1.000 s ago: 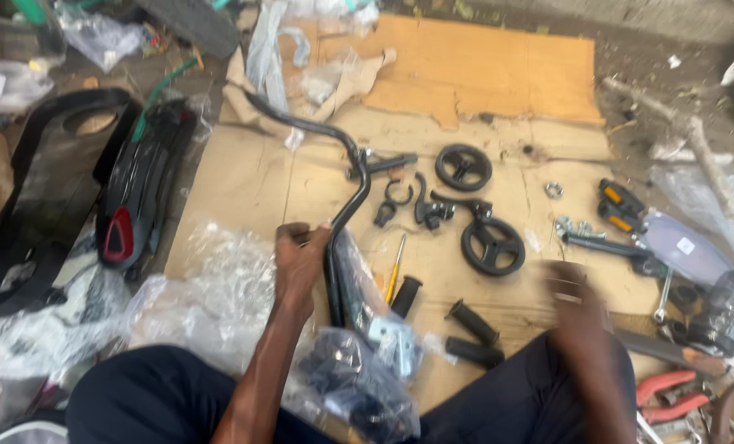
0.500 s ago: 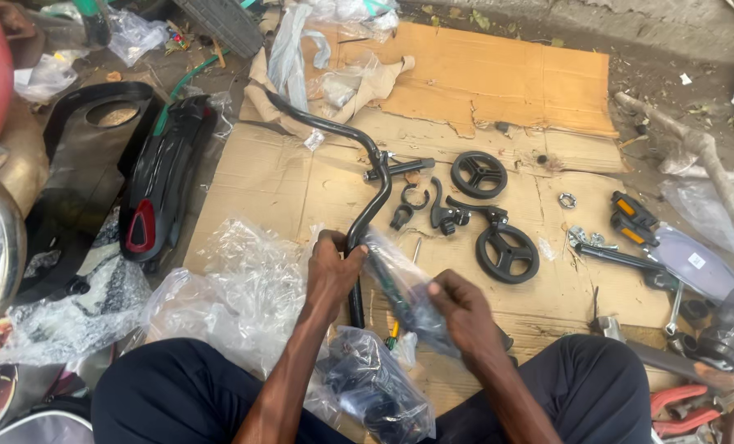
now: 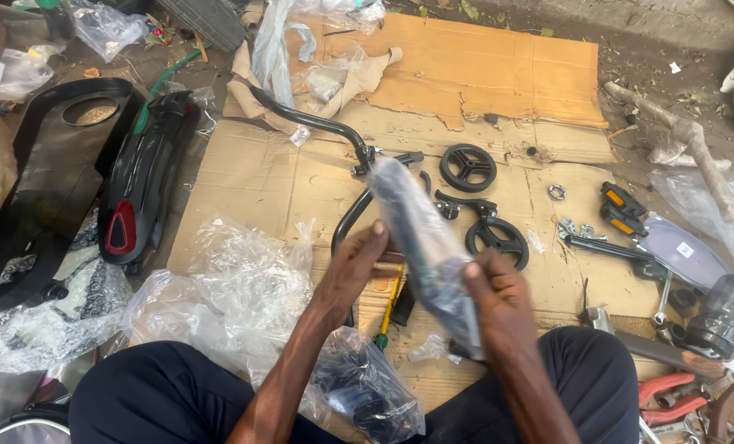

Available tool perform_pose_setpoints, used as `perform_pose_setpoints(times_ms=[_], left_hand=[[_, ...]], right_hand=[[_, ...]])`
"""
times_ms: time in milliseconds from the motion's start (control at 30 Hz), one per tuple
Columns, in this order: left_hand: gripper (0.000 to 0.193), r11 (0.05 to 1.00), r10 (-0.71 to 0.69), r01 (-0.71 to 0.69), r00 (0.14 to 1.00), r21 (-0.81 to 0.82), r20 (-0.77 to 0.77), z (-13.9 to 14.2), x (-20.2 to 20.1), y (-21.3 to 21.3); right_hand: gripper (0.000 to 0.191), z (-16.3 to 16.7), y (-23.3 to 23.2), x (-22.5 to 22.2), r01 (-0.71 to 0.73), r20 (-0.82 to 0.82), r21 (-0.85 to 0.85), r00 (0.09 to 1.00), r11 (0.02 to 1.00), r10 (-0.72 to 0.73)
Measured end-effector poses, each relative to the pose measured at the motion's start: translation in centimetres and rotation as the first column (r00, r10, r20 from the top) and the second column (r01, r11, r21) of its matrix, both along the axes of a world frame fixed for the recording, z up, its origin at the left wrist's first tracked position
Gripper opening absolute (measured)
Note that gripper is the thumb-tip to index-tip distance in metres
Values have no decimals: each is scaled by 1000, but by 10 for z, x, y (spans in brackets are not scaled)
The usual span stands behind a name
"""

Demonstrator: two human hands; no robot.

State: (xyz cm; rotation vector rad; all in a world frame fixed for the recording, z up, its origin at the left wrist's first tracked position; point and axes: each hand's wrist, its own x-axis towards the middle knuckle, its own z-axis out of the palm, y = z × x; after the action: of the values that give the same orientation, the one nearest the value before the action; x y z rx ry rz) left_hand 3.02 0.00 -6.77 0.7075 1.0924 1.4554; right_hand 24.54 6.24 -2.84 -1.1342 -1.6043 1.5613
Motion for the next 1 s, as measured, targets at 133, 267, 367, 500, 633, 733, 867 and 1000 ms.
perform_pose_setpoints(times_ms=[133, 267, 367, 500, 633, 733, 867, 1000], left_hand=[[50, 990, 140, -137, 965, -31, 220, 8, 3, -5], [52, 937, 335, -346, 928, 44, 164, 4, -26, -16], [52, 936, 339, -349, 928, 44, 152, 3, -34, -15], [51, 972, 232, -230, 970, -39, 75, 6, -15, -10], [50, 999, 5, 1, 994, 50, -108, 13, 6, -10], [46, 1000, -23, 23, 984, 2, -179, 18, 10, -10], [47, 991, 128, -131, 947, 9, -296, 23, 15, -9], [49, 974, 225, -220, 890, 61, -396, 28, 26, -8]], right_hand=[[28, -15, -10, -24, -181, -55, 72, 981, 981, 185], [30, -20, -2, -31, -41, -50, 131, 998, 991, 48], [32, -14, 2, -28, 13, 111, 56, 994, 998, -19], [39, 1, 6, -39, -24, 9, 116, 1000, 993, 24], [53, 21, 21, -64, -29, -140, 1, 990, 1000, 29], [54, 34, 29, -73, -28, -203, -73, 979, 997, 13], [67, 35, 27, -78, -27, -243, 68, 969, 997, 42], [36, 27, 29, -79, -122, -148, 184, 978, 975, 150]])
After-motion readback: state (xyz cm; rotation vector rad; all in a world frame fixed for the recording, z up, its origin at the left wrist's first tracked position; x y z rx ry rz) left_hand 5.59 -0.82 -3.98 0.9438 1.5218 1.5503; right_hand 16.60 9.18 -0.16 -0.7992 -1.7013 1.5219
